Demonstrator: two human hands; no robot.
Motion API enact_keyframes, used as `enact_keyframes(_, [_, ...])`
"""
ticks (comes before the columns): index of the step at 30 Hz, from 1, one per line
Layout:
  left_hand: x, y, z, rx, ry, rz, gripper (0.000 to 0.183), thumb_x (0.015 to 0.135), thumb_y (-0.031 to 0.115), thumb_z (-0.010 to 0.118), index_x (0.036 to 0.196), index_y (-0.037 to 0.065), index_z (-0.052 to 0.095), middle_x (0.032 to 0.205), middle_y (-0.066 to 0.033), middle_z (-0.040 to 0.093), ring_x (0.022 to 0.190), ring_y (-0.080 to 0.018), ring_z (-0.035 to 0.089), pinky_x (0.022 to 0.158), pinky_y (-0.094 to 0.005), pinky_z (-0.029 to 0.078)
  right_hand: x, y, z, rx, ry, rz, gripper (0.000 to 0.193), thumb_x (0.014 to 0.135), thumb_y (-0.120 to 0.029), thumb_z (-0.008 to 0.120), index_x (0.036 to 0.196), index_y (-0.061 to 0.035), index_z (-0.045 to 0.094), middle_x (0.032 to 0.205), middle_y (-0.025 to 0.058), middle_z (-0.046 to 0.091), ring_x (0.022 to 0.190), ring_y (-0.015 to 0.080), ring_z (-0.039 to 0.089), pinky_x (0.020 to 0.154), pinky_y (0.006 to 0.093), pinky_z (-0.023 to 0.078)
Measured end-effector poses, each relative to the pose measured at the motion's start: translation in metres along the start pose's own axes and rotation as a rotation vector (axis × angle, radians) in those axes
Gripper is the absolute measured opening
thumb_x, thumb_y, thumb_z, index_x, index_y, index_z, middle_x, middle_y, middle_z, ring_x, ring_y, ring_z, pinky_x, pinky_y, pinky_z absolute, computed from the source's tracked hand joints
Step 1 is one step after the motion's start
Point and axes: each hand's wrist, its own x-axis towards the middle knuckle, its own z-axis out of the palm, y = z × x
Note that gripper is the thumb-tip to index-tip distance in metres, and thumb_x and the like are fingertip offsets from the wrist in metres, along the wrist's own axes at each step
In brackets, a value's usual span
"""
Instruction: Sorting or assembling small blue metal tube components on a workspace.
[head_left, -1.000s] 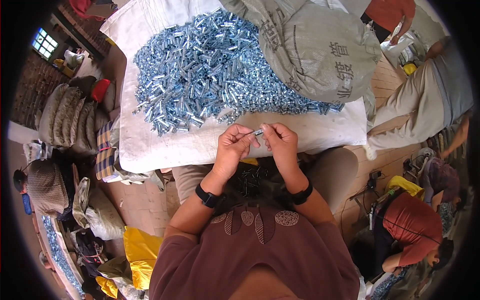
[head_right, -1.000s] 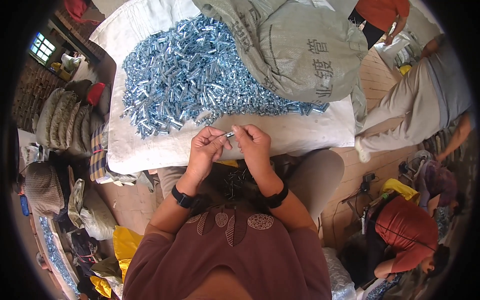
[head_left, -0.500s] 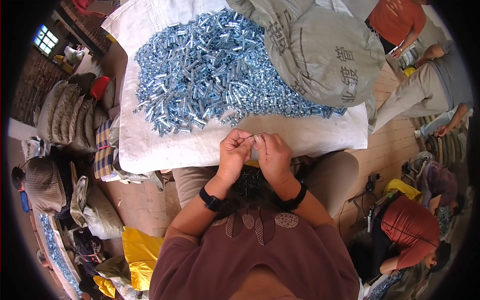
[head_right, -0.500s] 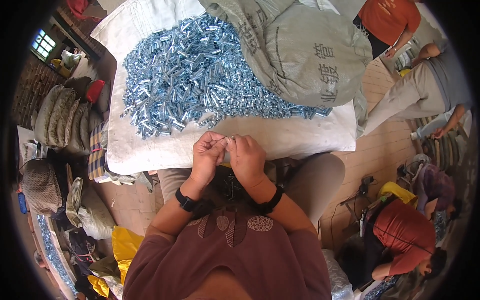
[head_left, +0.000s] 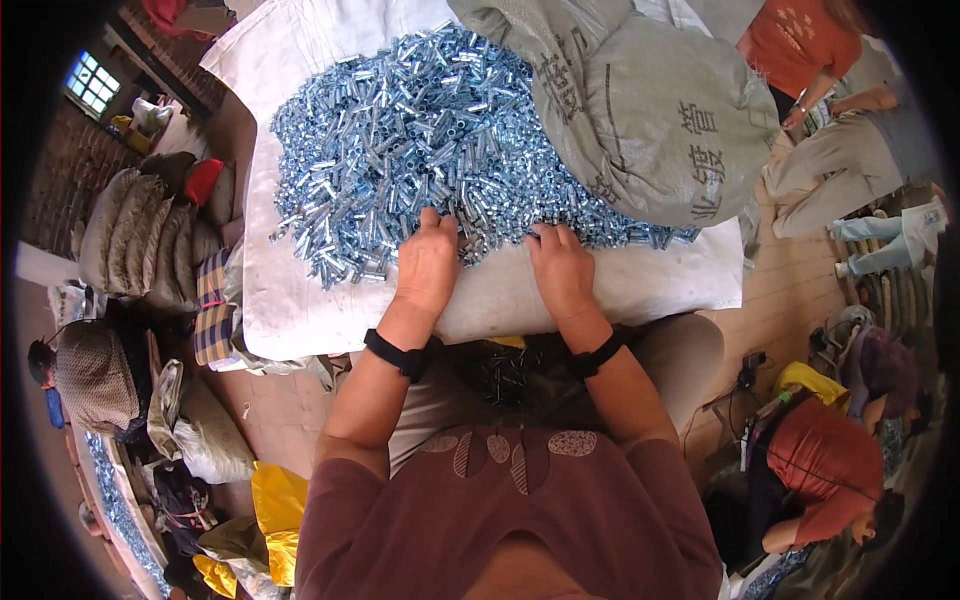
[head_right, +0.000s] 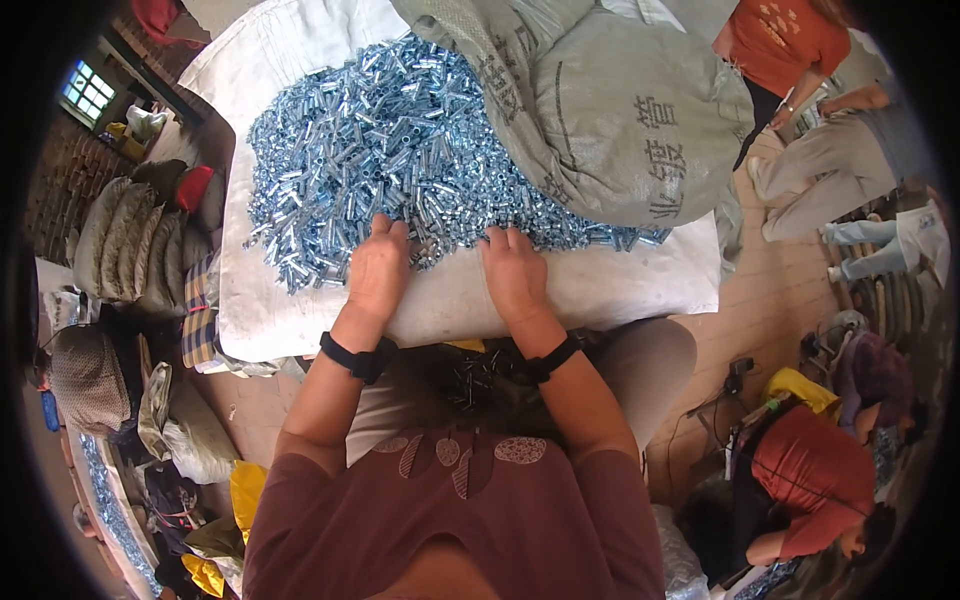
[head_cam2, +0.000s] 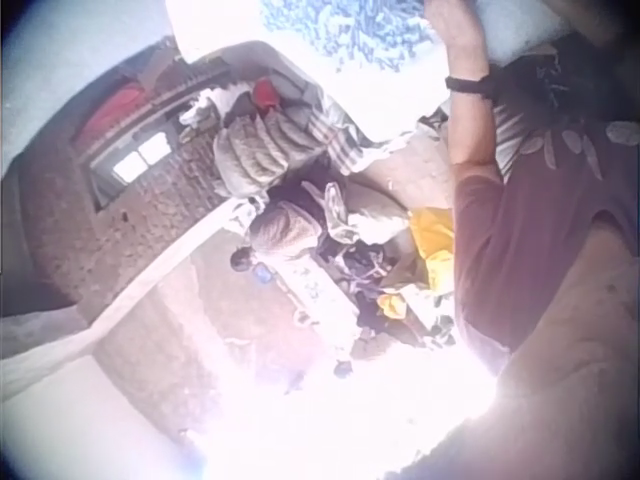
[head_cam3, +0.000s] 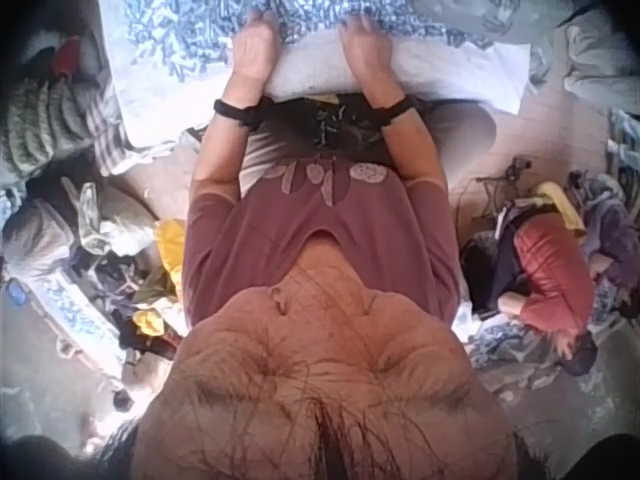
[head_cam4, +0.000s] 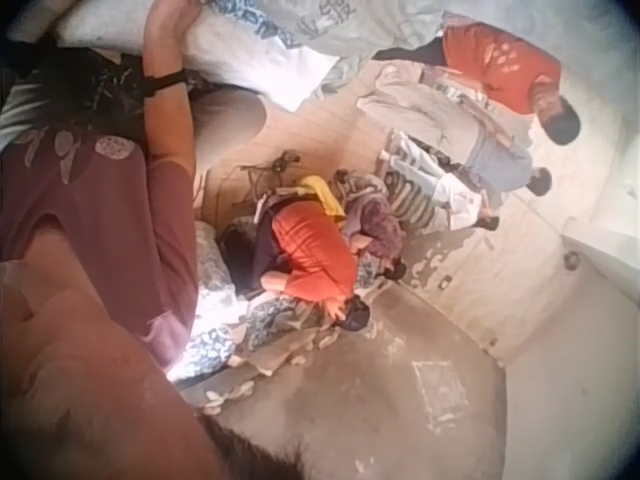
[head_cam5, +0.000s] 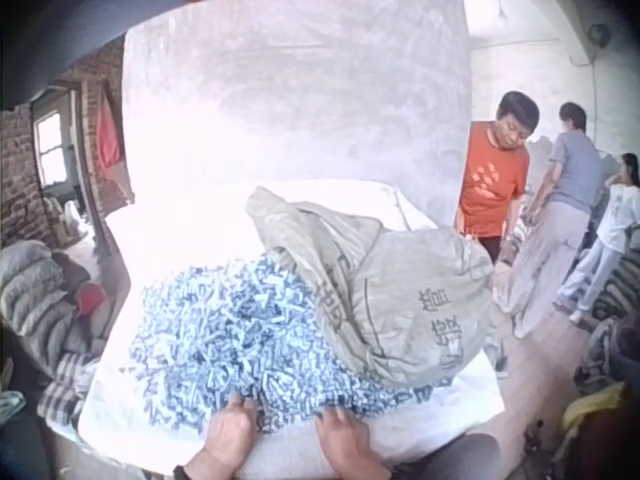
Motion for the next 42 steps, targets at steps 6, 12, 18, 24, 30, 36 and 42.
enact_keyframes(6, [-0.009, 0.008, -0.01, -0.139, 0.096, -0.013, 0.013, 0.079, 0.012, 0.065, 0.089, 0.004, 0.061, 0.094, -0.0157, 0.059, 0.067, -0.0341, 0.061, 0.06, -0.0411, 0.05, -0.003, 0.007, -0.003, 0.142, 0.006, 0.118, 0.015, 0.08, -0.021, 0.067, 0.087, -0.0092, 0.062, 0.083, 0.007, 0.061, 0.072, 0.0271, 0.061, 0.059, 0.0353, 0.049])
enact_keyframes(12, [-0.046, 0.029, -0.003, -1.083, -0.02, -0.262, 0.012, 0.084, 0.005, 0.063, 0.094, -0.002, 0.063, 0.082, -0.0094, 0.065, 0.071, -0.0156, 0.062, 0.063, -0.0259, 0.048, -0.012, -0.01, -0.027, 0.868, -0.096, 0.514, 0.013, 0.086, -0.01, 0.061, 0.097, -0.004, 0.065, 0.083, 0.0062, 0.065, 0.071, 0.0151, 0.064, 0.057, 0.0271, 0.049])
enact_keyframes(18, [-0.064, 0.049, -0.005, -1.382, -0.119, -0.399, 0.014, 0.085, -0.001, 0.062, 0.099, 0.001, 0.063, 0.081, 0.0015, 0.061, 0.066, -0.0022, 0.051, 0.056, -0.0165, 0.039, -0.018, -0.032, -0.057, 1.319, -0.3, 0.645, 0.013, 0.087, -0.009, 0.061, 0.096, 0.0003, 0.065, 0.076, 0.0009, 0.061, 0.063, 0.0059, 0.055, 0.054, 0.0193, 0.047])
enact_keyframes(24, [-0.064, 0.056, -0.02, -1.535, -0.151, -0.408, 0.007, 0.086, 0.003, 0.062, 0.092, 0.003, 0.063, 0.077, 0.0031, 0.061, 0.059, -0.0001, 0.046, 0.05, -0.0165, 0.035, -0.032, -0.029, -0.055, 1.311, -0.395, 0.622, 0.014, 0.087, -0.011, 0.063, 0.092, 0.0022, 0.064, 0.071, 0.001, 0.059, 0.059, 0.0051, 0.052, 0.05, 0.0195, 0.045])
enact_keyframes(30, [-0.067, 0.054, -0.022, -1.534, -0.279, -0.431, 0.007, 0.089, 0.005, 0.059, 0.096, 0.004, 0.058, 0.077, 0.0003, 0.061, 0.057, -0.0009, 0.046, 0.049, -0.0167, 0.036, -0.026, -0.027, -0.065, 1.316, -0.302, 0.703, 0.018, 0.087, -0.015, 0.063, 0.091, 0.0019, 0.066, 0.067, 0.0002, 0.057, 0.057, 0.0049, 0.051, 0.048, 0.0193, 0.042])
enact_keyframes(36, [-0.068, 0.06, -0.02, -1.384, -0.384, -0.296, 0.012, 0.09, 0.003, 0.055, 0.102, 0.002, 0.052, 0.079, -0.003, 0.06, 0.065, -0.0049, 0.05, 0.057, -0.0195, 0.042, -0.022, -0.03, -0.071, 1.312, -0.345, 0.65, 0.016, 0.088, -0.015, 0.062, 0.089, 0.0007, 0.067, 0.068, -0.0005, 0.058, 0.055, 0.0045, 0.048, 0.048, 0.019, 0.04])
enact_keyframes(42, [-0.07, 0.059, -0.014, -1.25, -0.272, -0.177, 0.01, 0.09, 0.004, 0.056, 0.099, -0.001, 0.057, 0.077, 0.0002, 0.055, 0.069, -0.0063, 0.048, 0.061, -0.0199, 0.041, -0.023, -0.029, -0.073, 1.232, -0.308, 0.696, 0.021, 0.086, -0.021, 0.065, 0.081, -0.0012, 0.066, 0.064, -0.0021, 0.057, 0.054, 0.0027, 0.048, 0.046, 0.0185, 0.04])
